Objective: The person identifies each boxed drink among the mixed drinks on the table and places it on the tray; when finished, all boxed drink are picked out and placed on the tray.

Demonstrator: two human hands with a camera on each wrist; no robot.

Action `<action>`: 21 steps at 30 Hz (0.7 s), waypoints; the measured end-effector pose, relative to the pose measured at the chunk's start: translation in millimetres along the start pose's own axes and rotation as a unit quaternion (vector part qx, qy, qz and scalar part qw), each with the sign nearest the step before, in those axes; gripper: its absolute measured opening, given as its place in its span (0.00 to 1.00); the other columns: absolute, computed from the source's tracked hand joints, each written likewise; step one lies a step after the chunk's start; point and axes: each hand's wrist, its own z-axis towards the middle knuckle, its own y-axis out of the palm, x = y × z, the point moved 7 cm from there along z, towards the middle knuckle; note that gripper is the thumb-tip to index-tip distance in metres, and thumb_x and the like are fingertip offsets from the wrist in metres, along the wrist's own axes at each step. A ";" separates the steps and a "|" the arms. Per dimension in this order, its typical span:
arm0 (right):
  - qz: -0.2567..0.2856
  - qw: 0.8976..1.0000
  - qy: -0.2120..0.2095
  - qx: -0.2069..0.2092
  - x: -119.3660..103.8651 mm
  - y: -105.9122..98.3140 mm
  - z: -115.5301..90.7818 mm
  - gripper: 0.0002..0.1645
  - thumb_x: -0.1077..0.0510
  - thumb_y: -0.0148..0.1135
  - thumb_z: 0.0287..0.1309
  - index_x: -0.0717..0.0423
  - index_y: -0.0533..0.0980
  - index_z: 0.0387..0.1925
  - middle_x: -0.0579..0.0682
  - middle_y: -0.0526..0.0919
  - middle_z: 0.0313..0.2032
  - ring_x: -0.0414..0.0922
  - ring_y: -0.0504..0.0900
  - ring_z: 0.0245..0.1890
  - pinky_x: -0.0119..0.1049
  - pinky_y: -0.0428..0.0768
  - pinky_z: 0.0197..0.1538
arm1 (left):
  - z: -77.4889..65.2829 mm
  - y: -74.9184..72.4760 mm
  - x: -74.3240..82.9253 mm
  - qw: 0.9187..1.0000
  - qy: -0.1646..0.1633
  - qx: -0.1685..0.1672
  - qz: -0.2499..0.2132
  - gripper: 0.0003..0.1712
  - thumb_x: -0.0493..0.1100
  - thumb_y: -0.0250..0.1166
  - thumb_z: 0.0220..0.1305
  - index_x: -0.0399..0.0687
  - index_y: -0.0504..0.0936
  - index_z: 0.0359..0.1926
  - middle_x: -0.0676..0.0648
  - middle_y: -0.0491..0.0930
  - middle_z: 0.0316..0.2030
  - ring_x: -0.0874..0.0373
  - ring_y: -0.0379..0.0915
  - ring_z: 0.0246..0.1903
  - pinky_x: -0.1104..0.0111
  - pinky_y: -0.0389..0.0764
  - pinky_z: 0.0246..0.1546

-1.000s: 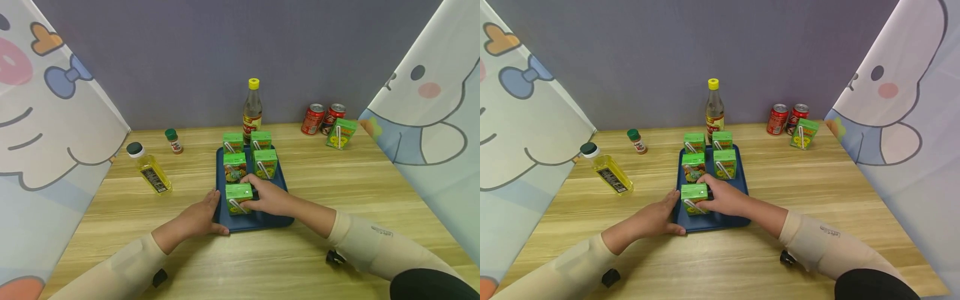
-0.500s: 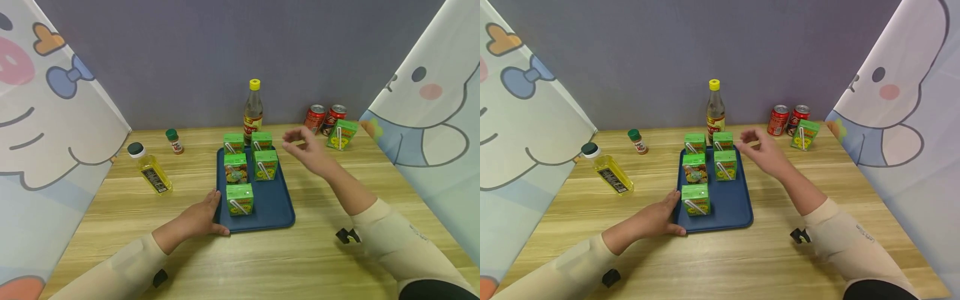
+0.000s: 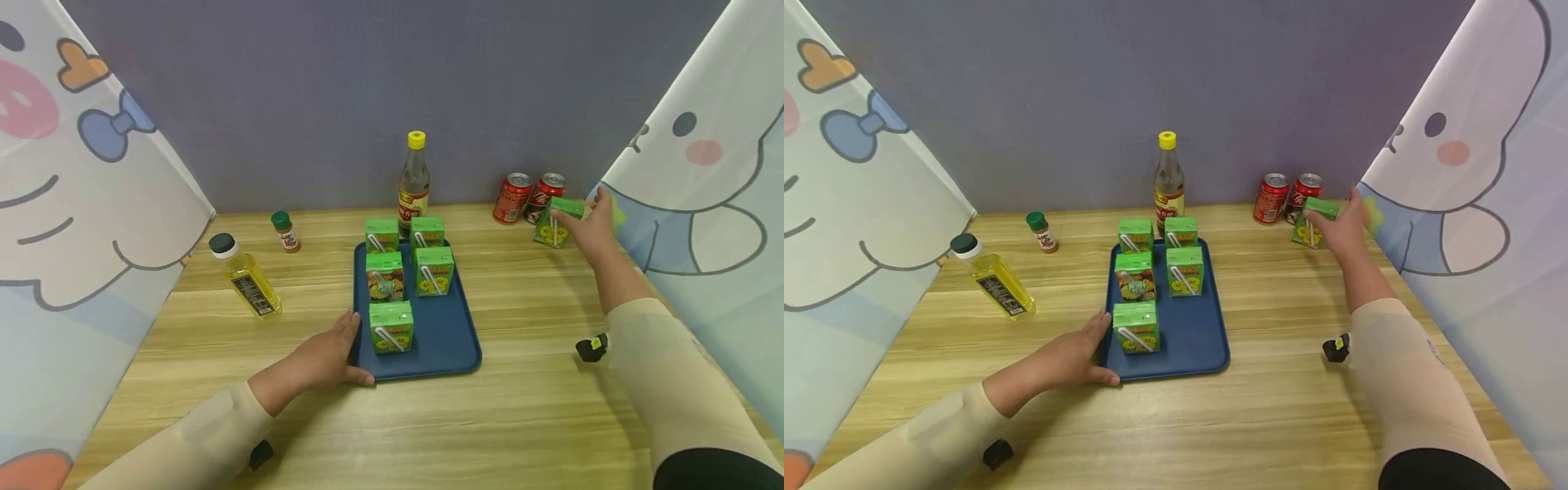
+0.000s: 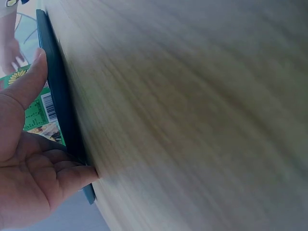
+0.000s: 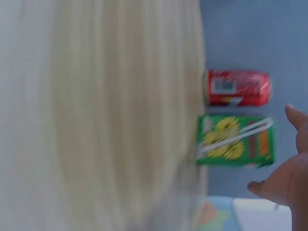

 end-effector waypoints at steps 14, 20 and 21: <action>0.035 0.997 0.015 -0.060 40.3 8.5 15.8 0.39 0.46 0.61 0.65 0.56 0.58 0.69 0.41 0.71 0.52 0.31 0.72 0.48 0.28 0.76 0.54 | -0.6 0.7 -0.5 1.000 -0.005 -0.004 -0.003 0.69 0.68 0.72 0.48 0.34 0.47 0.76 0.32 0.43 0.76 0.38 0.55 0.71 0.51 0.67 0.65; 0.077 0.996 0.017 -0.038 42.1 7.8 15.8 0.17 0.54 0.63 0.64 0.46 0.67 0.50 0.42 0.71 0.45 0.29 0.75 0.40 0.23 0.80 0.46 | 0.0 1.5 -0.8 1.000 -0.007 -0.004 0.004 0.69 0.69 0.71 0.49 0.36 0.47 0.76 0.34 0.42 0.76 0.39 0.53 0.72 0.51 0.66 0.66; 0.073 0.997 0.016 -0.035 41.8 7.7 15.1 0.17 0.54 0.63 0.64 0.47 0.67 0.49 0.43 0.71 0.45 0.29 0.75 0.40 0.23 0.80 0.46 | 0.2 1.3 -0.7 1.000 -0.007 -0.003 0.004 0.69 0.69 0.71 0.49 0.36 0.47 0.76 0.34 0.42 0.76 0.40 0.52 0.72 0.51 0.66 0.67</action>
